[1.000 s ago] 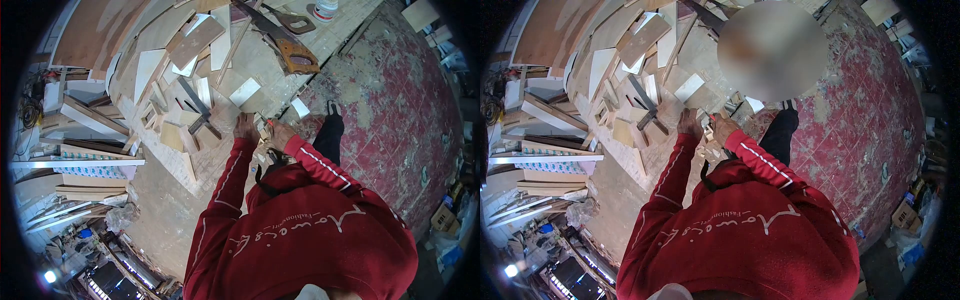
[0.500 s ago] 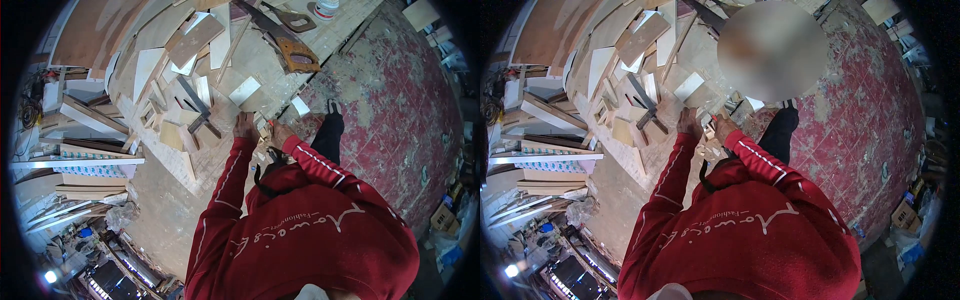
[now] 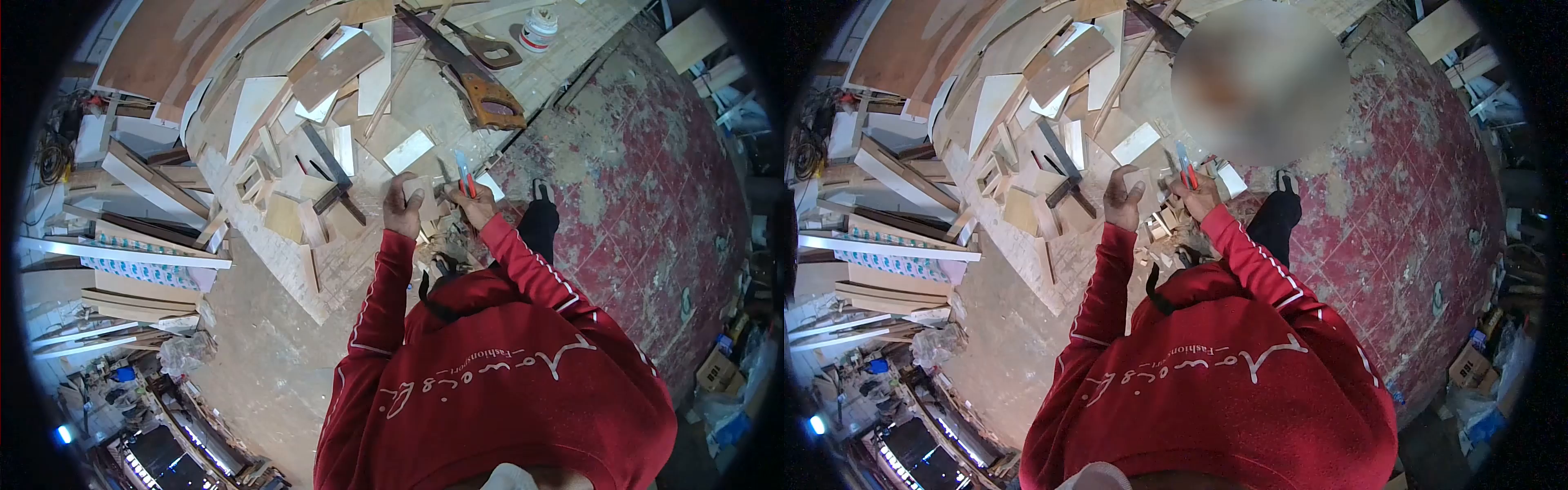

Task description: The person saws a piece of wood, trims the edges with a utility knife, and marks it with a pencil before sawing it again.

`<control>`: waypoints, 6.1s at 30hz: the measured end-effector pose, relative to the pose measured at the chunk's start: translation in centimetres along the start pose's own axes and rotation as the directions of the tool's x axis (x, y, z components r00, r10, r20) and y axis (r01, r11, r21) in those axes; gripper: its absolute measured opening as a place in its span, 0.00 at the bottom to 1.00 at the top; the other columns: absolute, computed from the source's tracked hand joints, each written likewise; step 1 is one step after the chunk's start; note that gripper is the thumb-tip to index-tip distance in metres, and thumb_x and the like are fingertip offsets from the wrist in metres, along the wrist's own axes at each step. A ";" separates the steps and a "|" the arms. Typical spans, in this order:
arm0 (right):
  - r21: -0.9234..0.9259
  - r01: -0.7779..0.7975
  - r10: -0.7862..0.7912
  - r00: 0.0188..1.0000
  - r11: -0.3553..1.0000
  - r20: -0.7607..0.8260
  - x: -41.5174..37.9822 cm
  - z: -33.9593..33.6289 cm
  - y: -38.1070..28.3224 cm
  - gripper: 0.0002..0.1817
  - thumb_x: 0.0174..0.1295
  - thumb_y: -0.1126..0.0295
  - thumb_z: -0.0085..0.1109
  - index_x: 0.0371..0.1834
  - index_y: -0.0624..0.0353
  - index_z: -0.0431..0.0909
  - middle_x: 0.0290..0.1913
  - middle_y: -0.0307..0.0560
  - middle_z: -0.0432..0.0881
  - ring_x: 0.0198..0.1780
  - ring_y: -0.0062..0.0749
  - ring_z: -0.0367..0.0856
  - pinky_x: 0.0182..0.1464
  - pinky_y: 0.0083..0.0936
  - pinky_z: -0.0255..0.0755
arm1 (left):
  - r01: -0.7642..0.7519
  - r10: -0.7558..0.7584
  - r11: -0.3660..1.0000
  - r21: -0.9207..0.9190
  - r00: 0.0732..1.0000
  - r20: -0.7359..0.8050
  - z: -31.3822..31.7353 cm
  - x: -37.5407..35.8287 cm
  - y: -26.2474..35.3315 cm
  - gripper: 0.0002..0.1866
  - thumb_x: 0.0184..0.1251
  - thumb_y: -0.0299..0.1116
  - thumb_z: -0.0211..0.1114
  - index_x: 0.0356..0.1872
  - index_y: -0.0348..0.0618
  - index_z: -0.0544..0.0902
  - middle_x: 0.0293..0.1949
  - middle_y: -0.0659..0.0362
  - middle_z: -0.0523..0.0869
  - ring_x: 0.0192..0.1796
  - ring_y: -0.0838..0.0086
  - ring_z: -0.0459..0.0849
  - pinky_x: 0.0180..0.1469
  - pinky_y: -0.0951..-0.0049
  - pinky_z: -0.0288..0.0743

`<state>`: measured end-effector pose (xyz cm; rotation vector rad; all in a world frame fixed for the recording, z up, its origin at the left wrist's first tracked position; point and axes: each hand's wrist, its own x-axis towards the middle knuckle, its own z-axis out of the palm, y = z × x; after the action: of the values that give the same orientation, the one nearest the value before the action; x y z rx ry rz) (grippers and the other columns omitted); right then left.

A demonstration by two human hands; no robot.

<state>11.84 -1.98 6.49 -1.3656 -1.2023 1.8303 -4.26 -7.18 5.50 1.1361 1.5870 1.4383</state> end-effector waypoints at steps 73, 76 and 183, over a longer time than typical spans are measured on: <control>-0.528 -0.190 0.271 0.959 0.827 0.078 -0.9 0.2 1.1 0.41 0.66 0.38 0.28 0.33 0.69 0.78 0.37 0.71 0.79 0.46 0.62 0.77 0.54 0.42 0.65 | -0.191 -0.022 0.484 0.854 0.973 0.230 1.1 -0.4 -1.5 0.18 0.44 0.22 0.62 0.42 0.39 0.77 0.44 0.48 0.75 0.51 0.53 0.72 0.56 0.62 0.68; -0.577 -0.019 0.137 0.977 0.816 0.162 -0.5 0.3 2.8 0.39 0.67 0.39 0.26 0.39 0.67 0.78 0.39 0.71 0.79 0.47 0.63 0.76 0.55 0.43 0.64 | -0.162 -0.029 0.495 0.853 0.979 0.202 1.1 -0.4 -2.0 0.19 0.43 0.22 0.62 0.42 0.37 0.77 0.43 0.48 0.76 0.51 0.55 0.71 0.56 0.63 0.67; 0.059 -0.376 0.368 0.922 0.925 0.119 0.3 -0.9 1.5 0.23 0.61 0.48 0.56 0.23 0.58 0.75 0.19 0.37 0.73 0.19 0.20 0.68 0.22 0.20 0.60 | 0.115 -0.116 0.993 -0.017 0.974 -0.195 0.0 -0.8 0.2 0.19 0.57 0.25 0.62 0.50 0.36 0.75 0.45 0.49 0.82 0.45 0.62 0.82 0.48 0.67 0.74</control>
<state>12.75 -2.10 4.97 -1.5495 -0.9523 2.2119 -3.94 -7.96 5.65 0.9055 1.7525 1.5135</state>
